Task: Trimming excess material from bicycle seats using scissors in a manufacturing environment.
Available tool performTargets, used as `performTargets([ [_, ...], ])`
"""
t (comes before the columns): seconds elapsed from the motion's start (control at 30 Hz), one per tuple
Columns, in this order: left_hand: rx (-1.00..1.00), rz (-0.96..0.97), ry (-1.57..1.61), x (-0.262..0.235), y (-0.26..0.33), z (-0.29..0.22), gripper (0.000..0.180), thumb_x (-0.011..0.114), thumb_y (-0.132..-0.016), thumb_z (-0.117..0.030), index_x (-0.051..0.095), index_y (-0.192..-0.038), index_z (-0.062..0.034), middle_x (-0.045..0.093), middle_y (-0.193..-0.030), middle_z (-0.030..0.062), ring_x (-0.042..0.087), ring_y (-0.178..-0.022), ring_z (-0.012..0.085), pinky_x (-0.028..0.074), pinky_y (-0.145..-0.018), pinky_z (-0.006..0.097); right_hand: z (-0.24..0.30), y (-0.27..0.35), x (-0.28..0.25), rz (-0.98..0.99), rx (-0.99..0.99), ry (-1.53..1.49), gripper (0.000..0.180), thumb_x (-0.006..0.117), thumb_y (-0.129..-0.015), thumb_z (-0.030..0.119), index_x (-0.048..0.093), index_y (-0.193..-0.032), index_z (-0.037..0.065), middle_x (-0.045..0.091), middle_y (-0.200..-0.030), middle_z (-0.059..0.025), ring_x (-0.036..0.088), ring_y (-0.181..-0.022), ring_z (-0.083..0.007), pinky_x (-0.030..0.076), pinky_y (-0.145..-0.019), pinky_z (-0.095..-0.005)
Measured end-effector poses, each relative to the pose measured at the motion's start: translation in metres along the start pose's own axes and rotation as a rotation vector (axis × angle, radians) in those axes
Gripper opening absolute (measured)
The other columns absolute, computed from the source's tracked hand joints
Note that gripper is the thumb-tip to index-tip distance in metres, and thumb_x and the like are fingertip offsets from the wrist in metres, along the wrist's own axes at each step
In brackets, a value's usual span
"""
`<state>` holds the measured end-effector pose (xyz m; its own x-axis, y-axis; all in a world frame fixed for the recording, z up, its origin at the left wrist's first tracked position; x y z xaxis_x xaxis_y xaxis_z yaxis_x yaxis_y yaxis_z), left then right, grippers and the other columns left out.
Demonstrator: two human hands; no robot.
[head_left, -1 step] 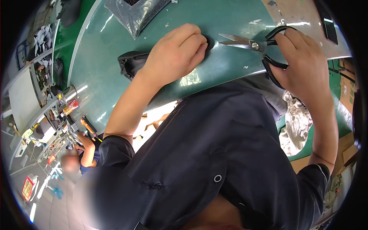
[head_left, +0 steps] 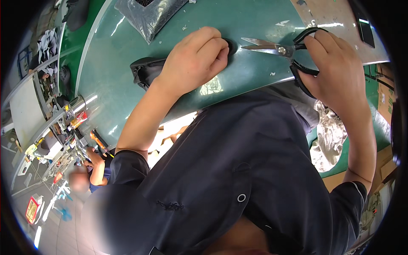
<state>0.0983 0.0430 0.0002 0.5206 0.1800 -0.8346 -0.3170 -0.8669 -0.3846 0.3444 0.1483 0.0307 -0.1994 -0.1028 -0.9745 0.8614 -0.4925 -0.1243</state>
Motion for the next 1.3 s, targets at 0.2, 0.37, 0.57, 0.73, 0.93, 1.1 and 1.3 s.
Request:
performTargets([
  [0.2,-0.069,-0.064,0.095,0.006,0.003,0.007,0.018,0.077,-0.073,0.002,0.066,-0.087,-0.0035,0.063,-0.091,0.0085,0.064,-0.073,0.0248,0.054,-0.062,0.035,0.01,-0.012,-0.008,0.072,-0.042,0.008,0.047,0.085,-0.067,0.018,0.063,-0.105,0.001,0.062,-0.099,-0.011,0.064,-0.09,-0.0339,0.052,-0.077,-0.0437],
  [0.37,-0.122,0.008,0.056,-0.004,0.001,0.003,0.019,0.083,-0.079,-0.002,0.069,-0.092,-0.0005,0.065,-0.094,0.007,0.063,-0.067,0.0167,0.054,-0.06,0.027,0.008,-0.016,-0.009,0.029,-0.064,0.004,0.048,0.085,-0.066,0.017,0.063,-0.105,0.001,0.062,-0.099,-0.0114,0.064,-0.09,-0.0342,0.052,-0.077,-0.0437],
  [0.57,-0.227,0.091,-0.042,-0.005,-0.007,-0.007,0.023,0.085,-0.082,-0.011,0.067,-0.091,0.0,0.062,-0.093,0.0073,0.065,-0.069,0.0191,0.054,-0.06,0.029,0.006,-0.014,-0.008,0.053,-0.056,0.031,0.05,0.085,-0.065,0.015,0.063,-0.108,0.001,0.063,-0.102,-0.0121,0.064,-0.093,-0.0344,0.053,-0.079,-0.0435],
  [0.73,-0.242,0.096,-0.05,-0.002,-0.003,-0.005,0.019,0.082,-0.082,-0.006,0.067,-0.093,0.001,0.063,-0.095,0.0076,0.065,-0.07,0.0193,0.055,-0.061,0.03,0.005,-0.012,-0.009,0.08,-0.034,0.035,0.051,0.085,-0.065,0.014,0.064,-0.109,0.001,0.064,-0.105,-0.0122,0.065,-0.095,-0.0345,0.053,-0.082,-0.0439],
  [0.93,-0.388,-0.014,0.186,0.0,0.0,-0.002,0.015,0.074,-0.077,0.003,0.068,-0.09,-0.0002,0.062,-0.096,0.0082,0.064,-0.072,0.0199,0.054,-0.063,0.031,0.003,-0.009,-0.008,0.038,-0.054,0.019,0.051,0.085,-0.066,0.014,0.064,-0.11,0.001,0.065,-0.107,-0.0122,0.065,-0.096,-0.0346,0.053,-0.082,-0.044],
  [1.1,-0.374,-0.026,0.289,0.002,0.008,0.01,0.015,0.076,-0.076,0.001,0.071,-0.09,-0.003,0.061,-0.095,0.0058,0.061,-0.071,0.0155,0.053,-0.062,0.028,0.009,-0.017,-0.007,0.061,-0.065,0.017,0.052,0.085,-0.065,0.014,0.064,-0.11,0.0,0.065,-0.107,-0.0124,0.065,-0.095,-0.0348,0.053,-0.082,-0.0442],
  [1.3,-0.237,0.004,0.137,-0.002,0.002,0.008,0.017,0.08,-0.079,-0.003,0.07,-0.092,-0.0028,0.06,-0.094,0.0072,0.062,-0.074,0.02,0.052,-0.062,0.031,0.006,-0.019,-0.006,0.088,-0.051,0.02,0.049,0.085,-0.066,0.014,0.064,-0.108,0.0,0.064,-0.105,-0.0125,0.065,-0.094,-0.0349,0.053,-0.081,-0.0444],
])
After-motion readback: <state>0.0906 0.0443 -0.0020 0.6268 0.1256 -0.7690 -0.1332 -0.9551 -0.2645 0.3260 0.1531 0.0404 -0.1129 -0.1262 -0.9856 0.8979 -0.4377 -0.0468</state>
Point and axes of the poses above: each hand's wrist, its own y-axis away from the middle knuckle, its own x-axis out of the palm, z = x × y, the point moved 4 cm from there along -y, towards the middle knuckle
